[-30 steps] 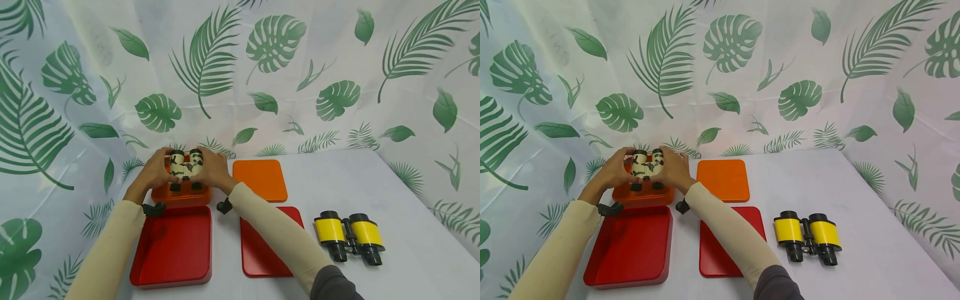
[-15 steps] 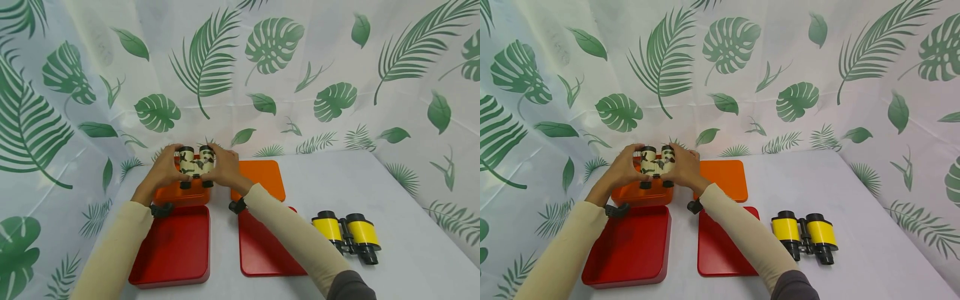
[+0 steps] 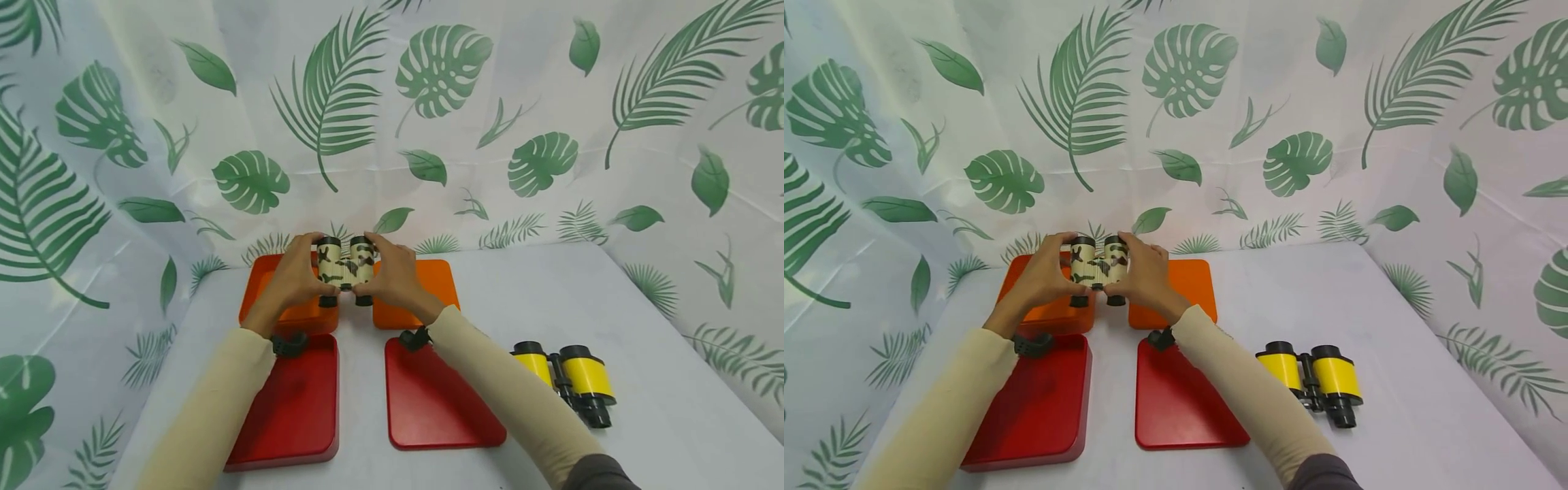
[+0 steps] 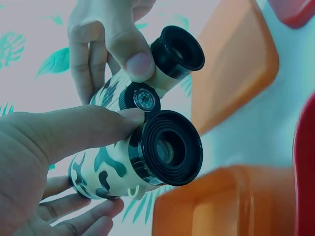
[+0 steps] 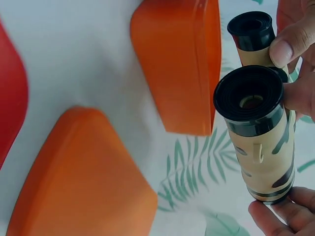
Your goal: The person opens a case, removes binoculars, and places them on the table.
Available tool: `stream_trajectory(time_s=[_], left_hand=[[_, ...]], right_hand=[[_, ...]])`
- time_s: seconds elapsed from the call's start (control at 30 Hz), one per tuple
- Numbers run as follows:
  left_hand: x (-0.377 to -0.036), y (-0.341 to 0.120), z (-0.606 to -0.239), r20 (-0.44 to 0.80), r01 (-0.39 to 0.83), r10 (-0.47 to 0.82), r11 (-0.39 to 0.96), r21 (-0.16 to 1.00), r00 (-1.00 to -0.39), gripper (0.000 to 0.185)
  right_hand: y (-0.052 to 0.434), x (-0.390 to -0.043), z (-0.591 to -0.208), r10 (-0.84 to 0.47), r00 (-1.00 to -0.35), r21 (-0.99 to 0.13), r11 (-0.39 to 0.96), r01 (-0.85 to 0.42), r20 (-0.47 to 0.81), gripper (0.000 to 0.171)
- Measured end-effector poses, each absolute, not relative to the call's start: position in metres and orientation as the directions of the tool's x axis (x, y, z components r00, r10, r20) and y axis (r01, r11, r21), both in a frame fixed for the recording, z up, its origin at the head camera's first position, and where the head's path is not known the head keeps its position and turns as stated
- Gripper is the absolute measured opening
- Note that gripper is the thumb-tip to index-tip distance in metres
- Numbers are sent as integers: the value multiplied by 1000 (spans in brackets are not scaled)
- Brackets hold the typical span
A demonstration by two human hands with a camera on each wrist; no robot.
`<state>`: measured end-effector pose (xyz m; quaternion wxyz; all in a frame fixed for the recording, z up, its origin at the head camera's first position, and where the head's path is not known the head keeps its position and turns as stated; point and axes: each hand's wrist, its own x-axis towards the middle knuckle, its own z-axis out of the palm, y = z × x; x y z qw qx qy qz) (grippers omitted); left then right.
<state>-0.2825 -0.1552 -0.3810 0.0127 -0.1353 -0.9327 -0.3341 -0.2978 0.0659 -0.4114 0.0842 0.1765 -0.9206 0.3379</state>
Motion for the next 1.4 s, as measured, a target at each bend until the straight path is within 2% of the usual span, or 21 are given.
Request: stream_trajectory(time_s=[0.5,1.4], left_hand=[[-283,-96,-391,121,268,256,685,678,-959,111],[-291,10,-413,102,295,334,602,741,-937,109]], right_hand=[[128,-284,-408,-257,-930,-615,698,-367,264,101],[234,-270,-411,-168,-981,-587,786,-191,93,105]])
